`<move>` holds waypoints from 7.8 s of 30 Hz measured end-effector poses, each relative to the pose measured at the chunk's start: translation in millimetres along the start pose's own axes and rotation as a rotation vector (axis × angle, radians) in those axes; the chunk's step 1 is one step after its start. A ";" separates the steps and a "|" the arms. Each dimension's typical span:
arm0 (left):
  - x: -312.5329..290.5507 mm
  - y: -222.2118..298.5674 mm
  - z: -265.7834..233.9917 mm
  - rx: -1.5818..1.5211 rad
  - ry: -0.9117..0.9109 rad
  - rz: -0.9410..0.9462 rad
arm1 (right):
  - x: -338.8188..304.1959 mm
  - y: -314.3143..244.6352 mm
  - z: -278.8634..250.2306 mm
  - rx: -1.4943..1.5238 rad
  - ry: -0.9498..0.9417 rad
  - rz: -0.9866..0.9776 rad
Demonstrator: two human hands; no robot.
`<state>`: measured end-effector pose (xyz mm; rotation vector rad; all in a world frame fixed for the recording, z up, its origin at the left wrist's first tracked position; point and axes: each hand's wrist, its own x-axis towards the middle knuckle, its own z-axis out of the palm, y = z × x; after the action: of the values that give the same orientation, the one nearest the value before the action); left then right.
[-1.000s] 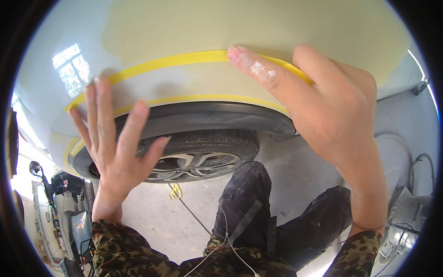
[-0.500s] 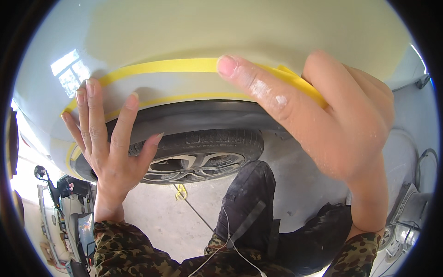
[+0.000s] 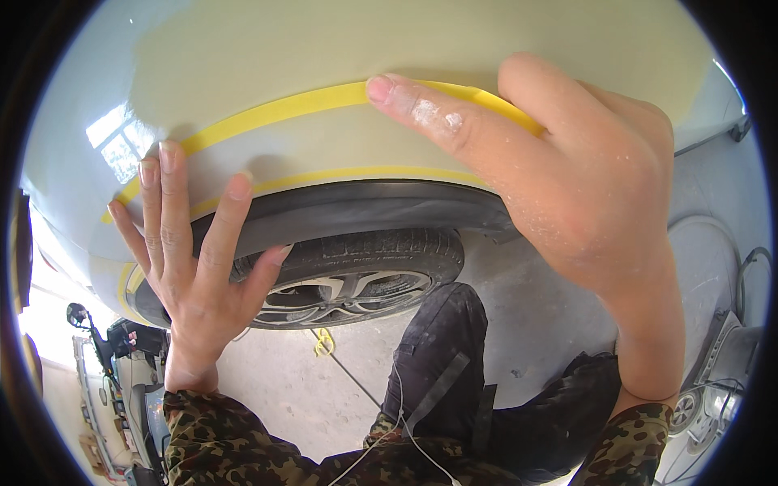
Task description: The person applies yellow masking tape along the lower edge of a white car's rear bumper and wheel arch. They press the tape firmly to ensure adhesion, then remove a short piece and reapply it to adjust the placement.
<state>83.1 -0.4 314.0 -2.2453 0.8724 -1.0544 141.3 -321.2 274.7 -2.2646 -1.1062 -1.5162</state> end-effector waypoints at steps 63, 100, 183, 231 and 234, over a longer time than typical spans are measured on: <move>38.9 27.5 -9.5 -0.016 -0.175 0.083 | -79.9 44.6 10.2 0.117 -0.017 0.033; 11.6 6.0 1.0 0.082 -0.089 0.072 | -96.8 33.1 -25.5 -0.017 -0.010 -0.048; 60.4 42.1 -7.4 -0.057 -0.203 0.143 | -84.4 27.7 2.6 0.092 -0.055 0.155; 92.6 80.2 4.6 -0.186 -0.278 0.316 | -96.1 15.4 11.3 0.094 -0.035 0.247; 85.4 75.5 5.7 -0.430 -0.300 0.433 | -96.0 15.0 13.3 0.085 -0.025 0.247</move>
<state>104.6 -111.7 301.1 -2.3020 1.4652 -0.3442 142.4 -369.8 189.4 -2.2700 -0.8419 -1.3225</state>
